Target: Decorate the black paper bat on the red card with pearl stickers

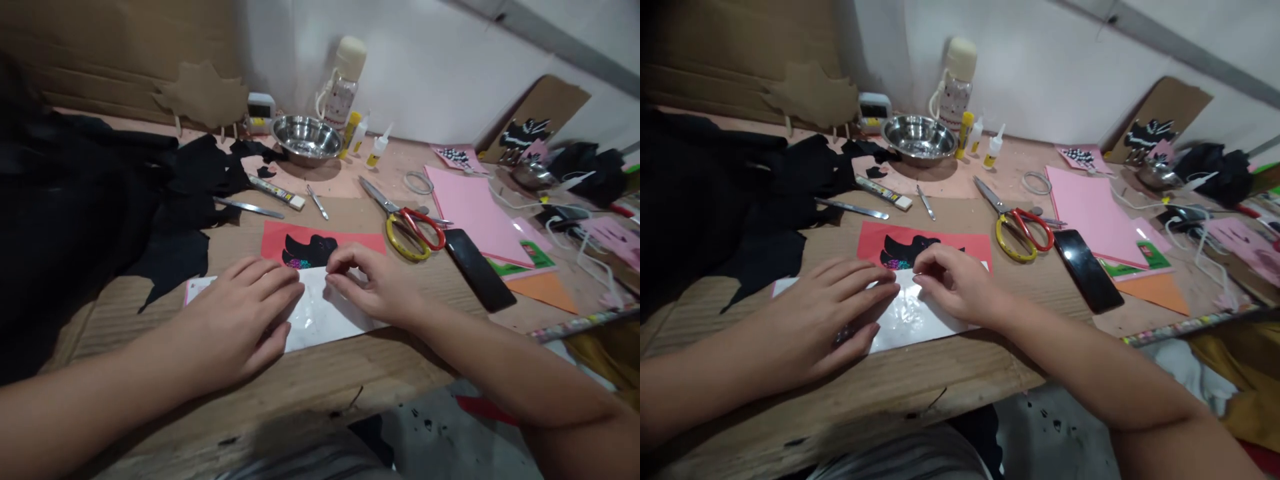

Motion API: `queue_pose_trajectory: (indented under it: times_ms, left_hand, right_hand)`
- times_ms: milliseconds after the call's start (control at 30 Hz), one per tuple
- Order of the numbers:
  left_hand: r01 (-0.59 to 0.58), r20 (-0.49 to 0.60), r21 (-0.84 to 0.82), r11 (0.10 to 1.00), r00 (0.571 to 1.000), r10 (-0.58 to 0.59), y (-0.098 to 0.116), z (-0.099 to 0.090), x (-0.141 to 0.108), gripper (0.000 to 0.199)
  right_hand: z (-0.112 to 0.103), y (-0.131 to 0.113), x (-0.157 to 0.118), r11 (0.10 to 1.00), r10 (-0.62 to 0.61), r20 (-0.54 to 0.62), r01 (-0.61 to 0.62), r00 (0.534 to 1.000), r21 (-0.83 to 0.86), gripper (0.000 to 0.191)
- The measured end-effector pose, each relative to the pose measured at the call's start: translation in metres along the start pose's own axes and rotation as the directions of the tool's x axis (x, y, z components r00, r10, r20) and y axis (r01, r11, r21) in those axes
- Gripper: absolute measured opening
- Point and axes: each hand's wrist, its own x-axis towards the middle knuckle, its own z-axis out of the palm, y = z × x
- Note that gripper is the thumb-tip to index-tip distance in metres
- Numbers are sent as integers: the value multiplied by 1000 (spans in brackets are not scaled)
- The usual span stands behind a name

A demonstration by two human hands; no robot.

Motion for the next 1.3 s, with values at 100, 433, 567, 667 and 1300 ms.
queue_pose_trajectory:
  times_ms: [100,433,567,667,1300]
  left_hand:
    - [13,-1,-26,1000,1000,-13,-1,1,0,35]
    - [43,54,-58,997,998,-40,-3,1,0,34]
    - [37,64,-57,998,997,-33,-3,1,-2,35]
    - [-13,46,-23,1000,999,14,-2,4,-3,41]
    - [-70,15,155,985,998,69,4,4,-3,47]
  right_hand:
    - [-13,17,6,986,61,-144,-82,988,-148,7]
    - [-26,60,44,877,248,-166,-294,954,-381,30]
    - [-14,66,78,826,260,-132,-291,957,-482,38]
    - [-4,71,95,790,269,-131,-296,954,-537,20]
    - [-7,-11,-2,960,53,109,-21,993,-279,16]
